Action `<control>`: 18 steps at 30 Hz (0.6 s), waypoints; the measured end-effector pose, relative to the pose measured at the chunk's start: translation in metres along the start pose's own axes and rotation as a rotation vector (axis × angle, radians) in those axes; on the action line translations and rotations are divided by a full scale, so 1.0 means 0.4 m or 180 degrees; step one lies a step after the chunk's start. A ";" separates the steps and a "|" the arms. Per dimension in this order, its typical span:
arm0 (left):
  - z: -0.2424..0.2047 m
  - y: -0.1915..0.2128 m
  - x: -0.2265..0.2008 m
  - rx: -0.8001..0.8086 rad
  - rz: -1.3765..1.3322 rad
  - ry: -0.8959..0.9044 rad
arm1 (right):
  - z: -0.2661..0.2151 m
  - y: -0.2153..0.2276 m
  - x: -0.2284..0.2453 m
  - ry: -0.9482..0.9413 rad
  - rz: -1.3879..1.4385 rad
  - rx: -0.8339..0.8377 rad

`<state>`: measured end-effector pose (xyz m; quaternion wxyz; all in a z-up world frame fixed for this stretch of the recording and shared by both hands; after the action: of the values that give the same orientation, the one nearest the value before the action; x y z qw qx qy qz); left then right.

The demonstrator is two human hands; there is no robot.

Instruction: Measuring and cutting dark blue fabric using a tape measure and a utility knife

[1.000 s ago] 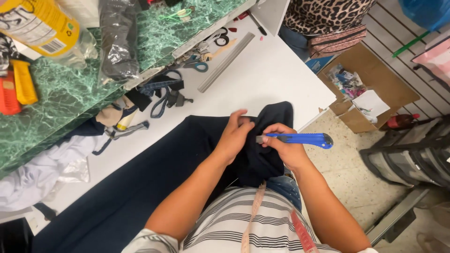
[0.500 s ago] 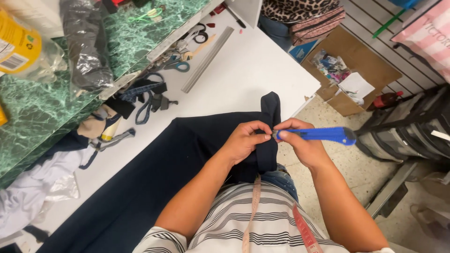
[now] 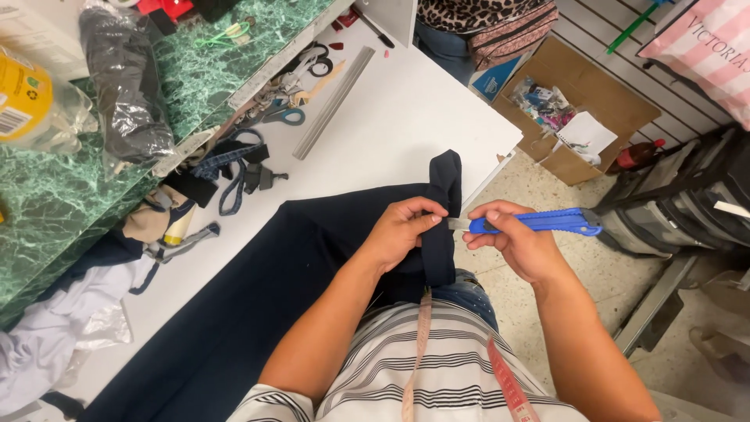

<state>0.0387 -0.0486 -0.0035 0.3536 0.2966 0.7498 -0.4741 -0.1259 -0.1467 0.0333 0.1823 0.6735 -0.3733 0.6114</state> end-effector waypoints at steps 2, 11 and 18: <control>-0.005 -0.005 -0.001 0.0047 -0.0103 0.0021 | 0.003 -0.006 -0.004 0.0015 0.0031 -0.0027; 0.035 0.027 0.056 0.0467 -0.0254 -0.0274 | -0.012 -0.036 -0.016 -0.0150 0.0030 -0.0173; -0.014 -0.066 -0.032 0.0898 0.0203 -0.0846 | -0.007 0.001 -0.029 -0.0341 0.0400 -0.0245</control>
<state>0.0239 -0.0549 0.0216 0.4193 0.3016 0.6128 -0.5980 -0.1279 -0.1420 0.0225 0.1491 0.6729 -0.4472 0.5700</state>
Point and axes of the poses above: each hand's wrist, its own z-axis towards the middle knuckle, its own y-axis out of the back of the hand, x = y × z, the point moved 7 cm from there along z, towards the middle knuckle, and after that the axes turned 6 degrees about -z, right-handed, at the moved point
